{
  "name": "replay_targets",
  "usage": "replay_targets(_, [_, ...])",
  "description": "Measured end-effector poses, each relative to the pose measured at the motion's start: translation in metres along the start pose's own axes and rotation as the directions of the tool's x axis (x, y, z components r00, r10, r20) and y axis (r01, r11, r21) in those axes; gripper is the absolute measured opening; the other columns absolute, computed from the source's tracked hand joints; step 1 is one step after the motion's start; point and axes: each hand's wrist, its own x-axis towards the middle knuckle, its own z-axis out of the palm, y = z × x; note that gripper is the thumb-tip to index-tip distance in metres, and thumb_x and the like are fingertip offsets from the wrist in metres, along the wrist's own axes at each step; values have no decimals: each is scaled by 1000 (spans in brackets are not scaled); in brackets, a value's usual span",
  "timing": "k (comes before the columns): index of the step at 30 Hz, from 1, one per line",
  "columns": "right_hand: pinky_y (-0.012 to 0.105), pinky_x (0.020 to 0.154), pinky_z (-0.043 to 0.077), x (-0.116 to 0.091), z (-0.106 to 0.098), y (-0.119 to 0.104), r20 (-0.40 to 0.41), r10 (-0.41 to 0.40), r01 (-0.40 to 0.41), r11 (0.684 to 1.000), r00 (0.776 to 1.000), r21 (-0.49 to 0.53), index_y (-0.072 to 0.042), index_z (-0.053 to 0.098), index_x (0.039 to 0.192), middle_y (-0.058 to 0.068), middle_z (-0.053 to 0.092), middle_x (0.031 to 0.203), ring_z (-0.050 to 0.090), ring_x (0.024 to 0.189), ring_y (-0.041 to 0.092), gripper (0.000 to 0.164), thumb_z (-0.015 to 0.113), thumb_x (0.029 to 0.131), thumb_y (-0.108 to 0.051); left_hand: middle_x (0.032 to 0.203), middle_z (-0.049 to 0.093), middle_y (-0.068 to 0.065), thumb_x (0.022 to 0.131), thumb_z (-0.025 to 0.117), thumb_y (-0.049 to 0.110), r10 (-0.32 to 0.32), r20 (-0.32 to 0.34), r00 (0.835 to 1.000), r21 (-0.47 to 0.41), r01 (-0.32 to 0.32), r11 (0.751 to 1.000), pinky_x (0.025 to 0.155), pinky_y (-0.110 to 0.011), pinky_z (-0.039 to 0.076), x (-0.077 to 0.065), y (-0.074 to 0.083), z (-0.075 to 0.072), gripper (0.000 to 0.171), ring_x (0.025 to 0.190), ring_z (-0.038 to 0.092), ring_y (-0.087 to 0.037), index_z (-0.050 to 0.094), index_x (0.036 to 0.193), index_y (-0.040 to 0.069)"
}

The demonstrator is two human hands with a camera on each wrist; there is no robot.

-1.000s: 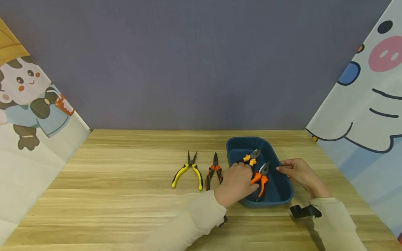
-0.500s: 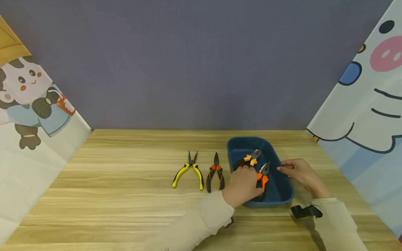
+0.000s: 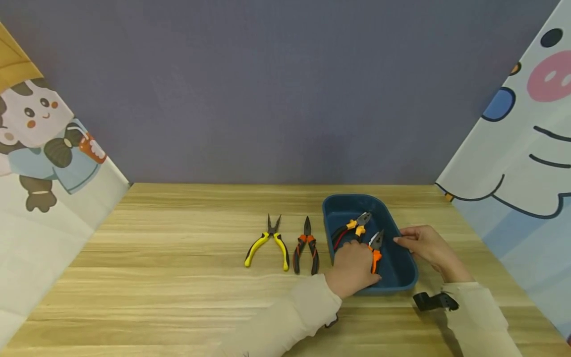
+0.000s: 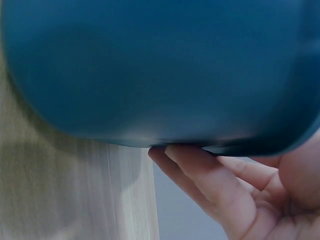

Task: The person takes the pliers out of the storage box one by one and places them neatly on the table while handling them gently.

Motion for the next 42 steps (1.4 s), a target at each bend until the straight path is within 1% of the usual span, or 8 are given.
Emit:
replay_targets(3, [39, 72, 55, 0, 0, 1, 1, -1, 1, 1000, 1000, 2, 21, 40, 129, 31, 59, 118, 63, 85, 14, 56, 55, 96, -21, 94, 63, 4, 73, 72, 58, -17, 18, 1000, -5, 17, 1000, 63, -23, 48, 1, 1, 1, 47, 81, 58, -11, 68, 101, 20])
replay_targets(9, [32, 66, 53, 0, 0, 1, 5, 8, -9, 1000, 1000, 26, 20, 40, 130, 23, 66, 102, 54, 65, 9, 55, 55, 96, -20, 92, 63, 3, 73, 72, 58, -23, 22, 999, 1, 23, 1000, 57, -24, 47, 2, 4, 2, 41, 78, 58, -12, 71, 88, 20])
replay_targets(12, [36, 70, 55, -1, -1, 0, 6, 6, -7, 1000, 1000, 17, 21, 40, 129, 28, 63, 112, 61, 78, 13, 55, 54, 96, -21, 92, 63, 2, 73, 72, 58, -34, 34, 999, 1, 34, 999, 55, -25, 48, 3, 6, 3, 39, 76, 59, -12, 72, 82, 20])
replay_targets(16, [43, 75, 55, -1, -1, 0, 8, 15, -15, 1000, 1000, 2, 21, 40, 130, 33, 56, 122, 63, 98, 30, 56, 53, 96, -22, 102, 63, 0, 73, 71, 58, -48, 39, 998, 0, 48, 999, 54, -25, 49, 5, 9, 5, 38, 79, 61, -12, 73, 79, 21])
replay_targets(21, [46, 77, 54, -1, -2, 0, 10, 26, -26, 1000, 1000, 1, 21, 38, 131, 33, 54, 123, 61, 103, 37, 56, 53, 97, -22, 113, 62, 0, 73, 71, 59, -57, 31, 998, 12, 57, 998, 54, -24, 50, 7, 12, 6, 39, 83, 62, -12, 75, 87, 24])
replay_targets(33, [39, 72, 55, 0, -1, -2, 10, 13, -13, 1000, 1000, 15, 20, 41, 129, 31, 59, 118, 64, 86, 16, 54, 53, 96, -21, 119, 60, 0, 74, 71, 59, -82, 53, 995, 29, 81, 996, 60, -24, 52, 9, 13, 5, 46, 91, 63, -13, 71, 104, 25])
replay_targets(38, [33, 68, 55, -1, 0, -2, 11, 10, -11, 999, 1000, 30, 20, 41, 129, 28, 63, 112, 58, 70, 9, 52, 53, 97, -20, 109, 63, 0, 73, 72, 58, -65, 35, 997, 33, 64, 997, 58, -23, 51, 9, 11, 4, 43, 85, 62, -12, 72, 99, 24])
replay_targets(42, [30, 66, 54, -1, 0, -2, 7, 3, -3, 1000, 1000, 28, 20, 42, 129, 27, 64, 111, 52, 61, 8, 52, 53, 96, -20, 97, 64, 2, 71, 73, 60, -42, 17, 999, 41, 41, 998, 55, -22, 48, 9, 7, 2, 39, 78, 61, -10, 73, 86, 23])
